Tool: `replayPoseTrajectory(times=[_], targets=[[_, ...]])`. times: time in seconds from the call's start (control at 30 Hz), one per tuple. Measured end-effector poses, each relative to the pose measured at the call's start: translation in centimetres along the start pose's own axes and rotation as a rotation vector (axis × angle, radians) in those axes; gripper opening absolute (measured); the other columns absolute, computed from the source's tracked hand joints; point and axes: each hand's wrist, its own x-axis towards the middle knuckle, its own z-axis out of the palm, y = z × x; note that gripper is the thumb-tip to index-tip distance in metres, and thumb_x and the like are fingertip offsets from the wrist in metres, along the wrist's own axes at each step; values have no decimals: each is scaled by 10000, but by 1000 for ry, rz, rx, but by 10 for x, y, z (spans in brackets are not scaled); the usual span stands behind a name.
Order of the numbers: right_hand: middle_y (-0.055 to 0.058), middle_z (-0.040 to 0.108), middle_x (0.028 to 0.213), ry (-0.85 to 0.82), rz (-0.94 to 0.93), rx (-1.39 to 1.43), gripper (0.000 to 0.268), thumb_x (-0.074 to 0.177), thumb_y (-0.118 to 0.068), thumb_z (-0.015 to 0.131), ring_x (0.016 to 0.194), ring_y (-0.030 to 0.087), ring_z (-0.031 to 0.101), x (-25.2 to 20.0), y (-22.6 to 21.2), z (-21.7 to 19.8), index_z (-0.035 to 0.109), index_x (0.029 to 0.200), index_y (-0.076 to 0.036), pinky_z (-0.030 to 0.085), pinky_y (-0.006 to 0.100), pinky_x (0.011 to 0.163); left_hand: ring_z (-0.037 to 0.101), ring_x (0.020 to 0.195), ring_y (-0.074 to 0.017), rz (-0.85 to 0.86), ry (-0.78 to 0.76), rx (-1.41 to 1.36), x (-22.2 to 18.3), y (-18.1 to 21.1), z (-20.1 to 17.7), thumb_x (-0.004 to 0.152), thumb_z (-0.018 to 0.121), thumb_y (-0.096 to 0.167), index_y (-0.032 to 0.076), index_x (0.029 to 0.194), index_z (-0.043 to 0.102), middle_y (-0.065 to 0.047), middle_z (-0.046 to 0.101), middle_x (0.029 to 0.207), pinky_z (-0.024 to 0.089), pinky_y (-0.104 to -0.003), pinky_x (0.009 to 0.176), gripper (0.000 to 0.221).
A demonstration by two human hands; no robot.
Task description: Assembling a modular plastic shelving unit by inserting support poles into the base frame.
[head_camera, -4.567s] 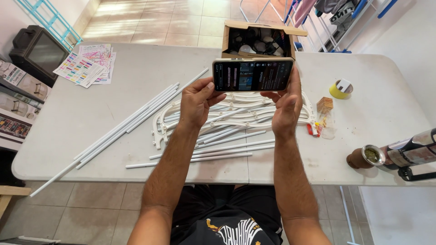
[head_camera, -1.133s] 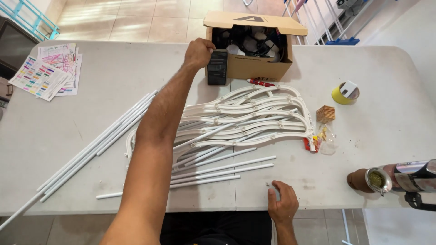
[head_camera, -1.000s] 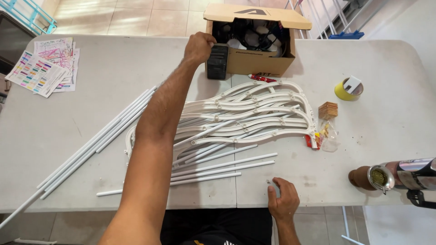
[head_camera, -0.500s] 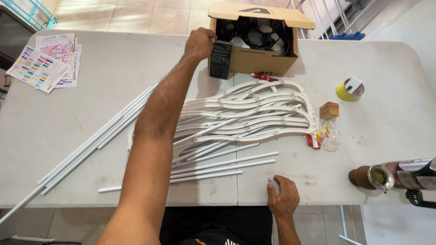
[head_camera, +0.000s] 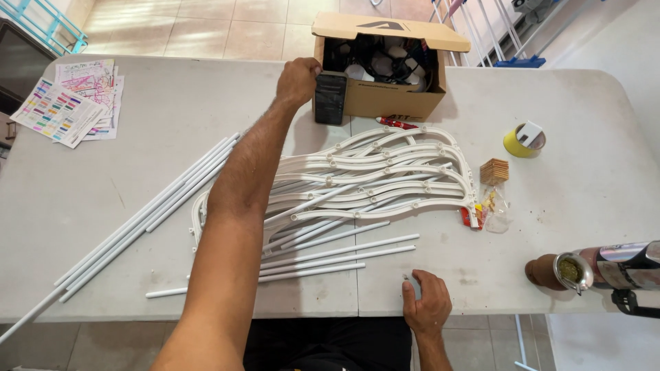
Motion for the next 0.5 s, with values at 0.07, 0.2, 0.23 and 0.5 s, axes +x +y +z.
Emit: replayPoseTrajectory(times=[0.07,0.2,0.23,0.5], targets=[[27,746,961,10,-13,0,435,990,-472,496,858,248,686,1,-1,0,718,1014,-98,526,383,689,693,843,-256,0,31,50,-2,0,-2,940,421,-1,100,999,770,-77,761,942,527,-393,665,369],[28,745,958,12,-17,-8,426,988,-463,503,850,245,684,-1,1,1,720,1021,-97,524,378,682,649,765,-214,48,92,57,5,-15,1,834,406,-49,122,875,740,-38,730,850,476,-369,611,378],[26,746,960,5,-8,-5,430,986,-468,499,858,246,684,-2,0,0,719,1018,-99,526,382,692,618,753,-193,19,89,31,5,-15,1,798,381,-64,127,855,719,-15,698,824,460,-360,612,392],[23,741,961,3,-12,-8,424,988,-465,505,867,240,681,1,0,1,715,1028,-99,527,378,692,633,787,-209,-65,82,22,6,-5,-3,783,354,-48,132,848,707,-30,713,866,480,-375,647,402]])
